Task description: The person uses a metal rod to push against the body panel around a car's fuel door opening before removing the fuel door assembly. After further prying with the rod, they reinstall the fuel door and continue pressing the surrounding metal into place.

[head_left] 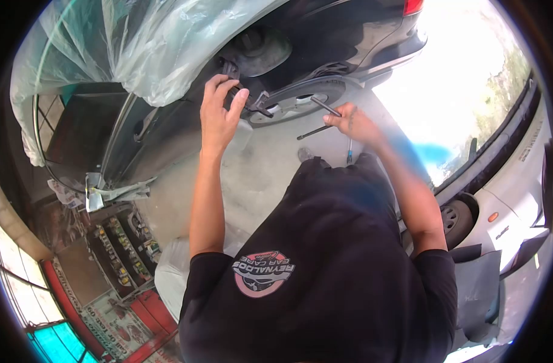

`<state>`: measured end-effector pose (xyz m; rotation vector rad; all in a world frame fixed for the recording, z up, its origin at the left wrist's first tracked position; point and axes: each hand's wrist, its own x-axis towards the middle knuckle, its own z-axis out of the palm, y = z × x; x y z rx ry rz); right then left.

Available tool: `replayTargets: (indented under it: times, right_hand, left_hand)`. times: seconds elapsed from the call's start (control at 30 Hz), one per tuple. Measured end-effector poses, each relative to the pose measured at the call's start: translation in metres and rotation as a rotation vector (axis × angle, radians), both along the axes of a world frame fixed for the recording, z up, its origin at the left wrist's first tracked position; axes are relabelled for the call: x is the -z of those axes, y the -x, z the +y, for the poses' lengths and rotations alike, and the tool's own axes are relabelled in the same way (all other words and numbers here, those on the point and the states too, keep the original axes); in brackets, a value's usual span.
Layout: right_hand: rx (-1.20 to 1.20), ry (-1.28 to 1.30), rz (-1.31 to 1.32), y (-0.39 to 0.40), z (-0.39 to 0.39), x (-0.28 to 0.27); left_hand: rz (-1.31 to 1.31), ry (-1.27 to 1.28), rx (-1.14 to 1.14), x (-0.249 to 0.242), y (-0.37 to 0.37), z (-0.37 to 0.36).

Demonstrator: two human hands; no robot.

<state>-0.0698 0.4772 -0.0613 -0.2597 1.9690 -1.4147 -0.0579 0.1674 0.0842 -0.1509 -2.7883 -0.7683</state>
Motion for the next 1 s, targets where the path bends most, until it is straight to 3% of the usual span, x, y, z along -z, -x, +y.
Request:
replayTargets:
  times: [0.07, 0.1, 0.17, 0.23, 0.33, 0.57, 0.63, 0.77, 0.87, 1.0]
  right_hand:
    - [0.043, 0.013, 0.034, -0.005, -0.01, 0.003]
    - [0.035, 0.039, -0.097, -0.006, -0.017, 0.001]
    - [0.015, 0.062, -0.227, -0.01, -0.03, 0.004]
    - [0.132, 0.406, -0.518, -0.019, -0.049, 0.014]
    - [0.144, 0.504, -0.654, -0.017, -0.068, 0.011]
    - [0.141, 0.592, -0.732, -0.008, -0.107, 0.002]
    - [0.127, 0.499, -0.646, -0.008, -0.111, -0.001]
    - [0.078, 0.409, -0.475, -0.009, -0.111, 0.0]
    - [-0.114, 0.181, -0.172, -0.005, -0.11, 0.013]
    - [-0.193, -0.115, 0.151, -0.007, -0.098, 0.012]
  left_hand:
    - [-0.001, -0.07, -0.045, 0.008, -0.011, -0.001]
    - [0.011, -0.16, -0.074, 0.008, -0.016, 0.001]
    - [-0.018, -0.077, -0.134, 0.006, -0.023, 0.003]
    - [0.062, -0.024, -0.175, 0.018, -0.03, -0.002]
    - [0.049, -0.172, -0.189, 0.033, -0.036, -0.001]
    - [-0.01, -0.416, -0.172, 0.034, -0.043, 0.008]
    - [-0.104, -0.566, -0.244, 0.029, -0.049, 0.015]
    - [-0.055, -0.536, -0.186, 0.029, -0.054, 0.022]
    - [-0.081, -0.572, -0.196, 0.028, -0.055, 0.022]
    - [-0.071, -0.592, -0.214, 0.032, -0.057, 0.019]
